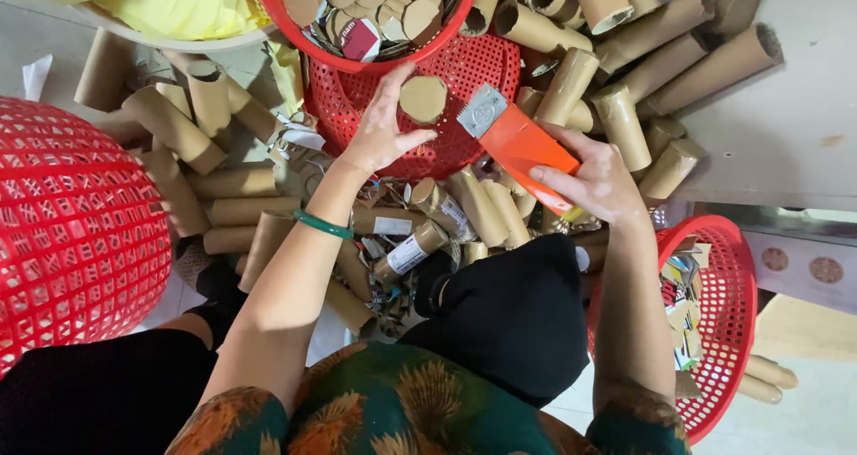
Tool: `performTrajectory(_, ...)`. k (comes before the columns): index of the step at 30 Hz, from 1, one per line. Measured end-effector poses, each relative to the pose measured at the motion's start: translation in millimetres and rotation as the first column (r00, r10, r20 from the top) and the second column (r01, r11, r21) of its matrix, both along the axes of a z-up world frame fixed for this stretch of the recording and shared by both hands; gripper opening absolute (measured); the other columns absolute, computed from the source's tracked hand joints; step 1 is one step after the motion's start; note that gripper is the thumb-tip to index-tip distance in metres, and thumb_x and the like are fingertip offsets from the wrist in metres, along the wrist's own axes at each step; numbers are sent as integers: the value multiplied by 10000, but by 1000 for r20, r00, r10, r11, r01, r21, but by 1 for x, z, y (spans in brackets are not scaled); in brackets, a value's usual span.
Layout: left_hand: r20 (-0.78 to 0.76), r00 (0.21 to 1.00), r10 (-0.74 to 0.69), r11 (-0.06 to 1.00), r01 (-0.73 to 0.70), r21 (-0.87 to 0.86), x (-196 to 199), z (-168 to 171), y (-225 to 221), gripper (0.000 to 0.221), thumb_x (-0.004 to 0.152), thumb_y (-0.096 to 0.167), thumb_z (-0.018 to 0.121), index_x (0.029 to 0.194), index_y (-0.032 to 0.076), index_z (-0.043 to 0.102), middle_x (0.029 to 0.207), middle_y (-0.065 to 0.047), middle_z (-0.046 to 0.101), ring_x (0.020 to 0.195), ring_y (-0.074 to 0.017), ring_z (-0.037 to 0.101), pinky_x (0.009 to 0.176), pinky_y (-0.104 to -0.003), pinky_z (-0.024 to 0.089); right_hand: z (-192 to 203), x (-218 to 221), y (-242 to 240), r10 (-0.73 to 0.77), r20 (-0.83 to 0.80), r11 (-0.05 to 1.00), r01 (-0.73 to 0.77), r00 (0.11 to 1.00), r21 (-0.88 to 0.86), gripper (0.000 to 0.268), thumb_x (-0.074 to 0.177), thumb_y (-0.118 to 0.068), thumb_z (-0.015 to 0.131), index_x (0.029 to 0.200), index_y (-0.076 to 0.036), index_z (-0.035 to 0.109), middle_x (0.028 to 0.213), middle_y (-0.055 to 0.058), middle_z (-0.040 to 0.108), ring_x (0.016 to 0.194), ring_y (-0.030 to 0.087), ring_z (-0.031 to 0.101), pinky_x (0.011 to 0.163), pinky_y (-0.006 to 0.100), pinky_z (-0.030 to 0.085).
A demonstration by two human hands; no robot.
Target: The recorder uses a tape dispenser to seal the ends of cardboard tubes with circular cardboard cutouts.
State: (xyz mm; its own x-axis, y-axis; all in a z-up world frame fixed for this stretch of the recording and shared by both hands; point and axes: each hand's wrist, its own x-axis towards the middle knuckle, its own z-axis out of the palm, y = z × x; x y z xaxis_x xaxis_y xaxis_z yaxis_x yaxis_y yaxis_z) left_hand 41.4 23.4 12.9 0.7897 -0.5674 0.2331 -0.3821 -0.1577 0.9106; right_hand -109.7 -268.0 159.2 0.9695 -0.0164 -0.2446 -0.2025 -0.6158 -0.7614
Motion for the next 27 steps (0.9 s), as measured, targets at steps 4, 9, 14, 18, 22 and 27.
performTrajectory(4,11,998,63,998,-63,19,-8,-9,2,859,821,140,874,1530,72,394,1524,-210,400,1418,-380,456,1183,-439,419,6,2,2,40,30,998,-42,999,49,668,844,-268,802,1410,21,594,1229,134,737,1117,156,685,1004,317,515)
performTrajectory(9,145,946,290,956,-292,-14,-30,12,6,628,887,98,768,1454,59,503,1409,-163,516,1330,-320,525,1159,-422,461,5,1,3,87,66,962,-101,994,254,679,851,-256,803,1434,16,587,1262,144,731,1152,176,670,1038,323,511)
performTrajectory(14,-668,736,104,890,-369,-269,-47,12,0,338,994,183,672,1303,58,620,1253,-100,656,1170,-230,620,1027,-393,515,8,7,8,236,91,939,-251,967,233,668,836,-246,808,1422,-2,600,1257,142,731,1142,189,690,1026,328,515)
performTrajectory(18,-870,385,-307,760,-450,-468,-48,-13,-3,181,994,126,637,1130,13,672,1066,-70,712,946,-181,692,855,-376,596,22,16,20,295,-67,954,-291,953,69,701,780,-268,825,1425,-85,618,1107,83,787,973,145,753,948,304,555)
performTrajectory(22,-833,553,-18,840,-444,-312,-23,13,9,155,990,126,676,1062,2,738,919,-59,735,776,-127,672,694,-278,561,9,19,-12,269,-148,915,-205,952,347,747,784,-284,814,1467,-93,580,1149,73,779,997,152,726,965,304,549)
performTrajectory(27,-645,681,348,779,-593,-205,8,27,25,132,942,139,743,1007,29,774,809,-44,759,662,-83,675,607,-224,550,59,39,-60,194,-243,975,-214,951,-60,759,734,-365,819,1443,-168,632,1097,106,781,958,175,715,893,309,554)
